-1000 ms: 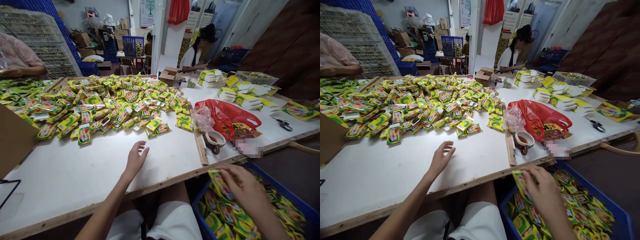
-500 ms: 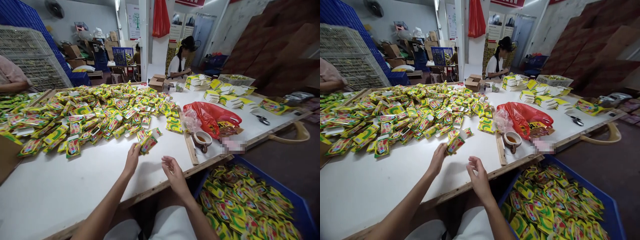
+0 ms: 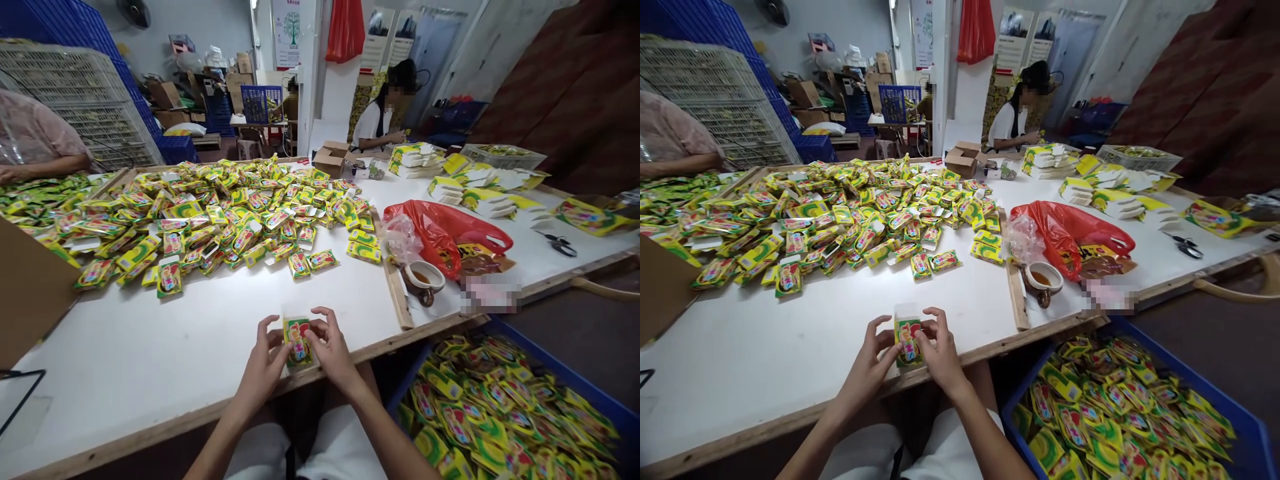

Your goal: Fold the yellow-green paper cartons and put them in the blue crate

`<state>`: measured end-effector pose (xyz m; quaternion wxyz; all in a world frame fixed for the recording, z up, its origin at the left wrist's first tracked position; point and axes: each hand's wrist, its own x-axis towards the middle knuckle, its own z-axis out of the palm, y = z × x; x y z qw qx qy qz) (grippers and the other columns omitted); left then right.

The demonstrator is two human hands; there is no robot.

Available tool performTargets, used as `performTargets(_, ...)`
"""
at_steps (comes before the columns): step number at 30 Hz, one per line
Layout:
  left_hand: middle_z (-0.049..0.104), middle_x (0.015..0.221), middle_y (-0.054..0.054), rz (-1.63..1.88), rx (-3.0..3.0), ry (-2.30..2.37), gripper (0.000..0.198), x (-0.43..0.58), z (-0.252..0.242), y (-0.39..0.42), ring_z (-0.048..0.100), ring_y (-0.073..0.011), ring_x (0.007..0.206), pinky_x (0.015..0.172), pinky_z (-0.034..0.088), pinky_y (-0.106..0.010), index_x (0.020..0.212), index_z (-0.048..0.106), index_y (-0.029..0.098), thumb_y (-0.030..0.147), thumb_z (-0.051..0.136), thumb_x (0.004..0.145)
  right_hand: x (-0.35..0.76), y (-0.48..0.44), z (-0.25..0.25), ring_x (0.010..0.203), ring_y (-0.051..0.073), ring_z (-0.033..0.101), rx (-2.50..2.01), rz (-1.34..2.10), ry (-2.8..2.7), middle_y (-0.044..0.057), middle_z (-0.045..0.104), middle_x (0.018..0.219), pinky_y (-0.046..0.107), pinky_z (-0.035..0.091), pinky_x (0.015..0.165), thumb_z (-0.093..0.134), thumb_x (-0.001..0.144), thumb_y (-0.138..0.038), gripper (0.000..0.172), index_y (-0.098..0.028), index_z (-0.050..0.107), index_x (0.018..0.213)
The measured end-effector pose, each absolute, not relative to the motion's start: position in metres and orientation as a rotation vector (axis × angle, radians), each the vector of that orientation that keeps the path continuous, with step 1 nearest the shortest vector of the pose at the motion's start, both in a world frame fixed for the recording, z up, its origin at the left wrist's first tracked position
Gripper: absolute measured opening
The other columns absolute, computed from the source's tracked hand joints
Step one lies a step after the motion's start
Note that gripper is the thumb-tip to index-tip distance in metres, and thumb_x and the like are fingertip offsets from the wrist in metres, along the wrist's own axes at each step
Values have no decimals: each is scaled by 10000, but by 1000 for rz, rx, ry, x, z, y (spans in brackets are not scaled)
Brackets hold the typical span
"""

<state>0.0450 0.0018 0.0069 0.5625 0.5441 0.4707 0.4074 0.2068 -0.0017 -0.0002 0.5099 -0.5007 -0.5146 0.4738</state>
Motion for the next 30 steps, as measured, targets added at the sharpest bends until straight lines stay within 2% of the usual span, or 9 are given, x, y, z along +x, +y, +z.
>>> performTargets(3,656,1058,-68,982,1303,1068,345,45,12,2,645,-195,928,769,527,-318,1145,465,242,342,552,827,210,1,5,848,171,649,-1189,1170,-1400,23,669,920,293,514,771,519,849,-228,281,-242,513,1130)
performTargets(8,654,1041,-84,1005,1392,1084,205,44,12,7,626,-207,939,831,502,-331,987,586,189,323,529,843,214,18,13,872,175,629,-1205,1099,-1568,32,683,910,299,489,787,497,865,-213,171,-209,656,927)
performTargets(10,639,1082,-85,1083,1380,1084,213,45,11,7,615,-203,972,859,492,-340,1030,568,200,301,525,848,212,24,13,854,173,625,-1210,1042,-1551,33,679,883,297,487,782,524,849,-205,142,-199,663,879)
performTargets(13,633,1101,-77,1162,1323,1081,276,47,9,5,614,-194,994,863,496,-347,1120,508,223,281,529,851,208,26,14,834,162,629,-1167,1027,-1469,23,670,875,293,494,779,550,828,-177,179,-206,633,984)
performTargets(16,642,1098,-87,1142,1383,1118,218,48,10,3,604,-206,1023,888,484,-344,1039,583,200,291,545,845,206,21,16,868,172,625,-1109,1003,-1535,40,669,906,294,493,776,578,822,-185,150,-205,666,942)
performTargets(20,682,1007,-76,1185,1368,1187,176,51,14,0,624,-203,966,883,479,-327,914,651,177,308,571,828,205,15,21,856,178,618,-1087,959,-1568,54,669,886,295,493,763,610,818,-218,87,-189,692,821)
performTargets(26,687,884,-49,1215,1253,1256,203,56,14,7,626,-171,823,742,501,-272,906,635,170,345,585,815,200,22,26,707,147,593,-1224,939,-1534,26,670,781,266,482,682,601,814,-222,99,-179,687,836)
performTargets(30,691,893,-50,1198,1242,1250,211,53,11,8,630,-178,843,762,501,-279,899,647,169,353,584,816,201,23,23,709,150,602,-1233,992,-1527,20,674,759,268,485,688,584,827,-233,111,-177,679,809)
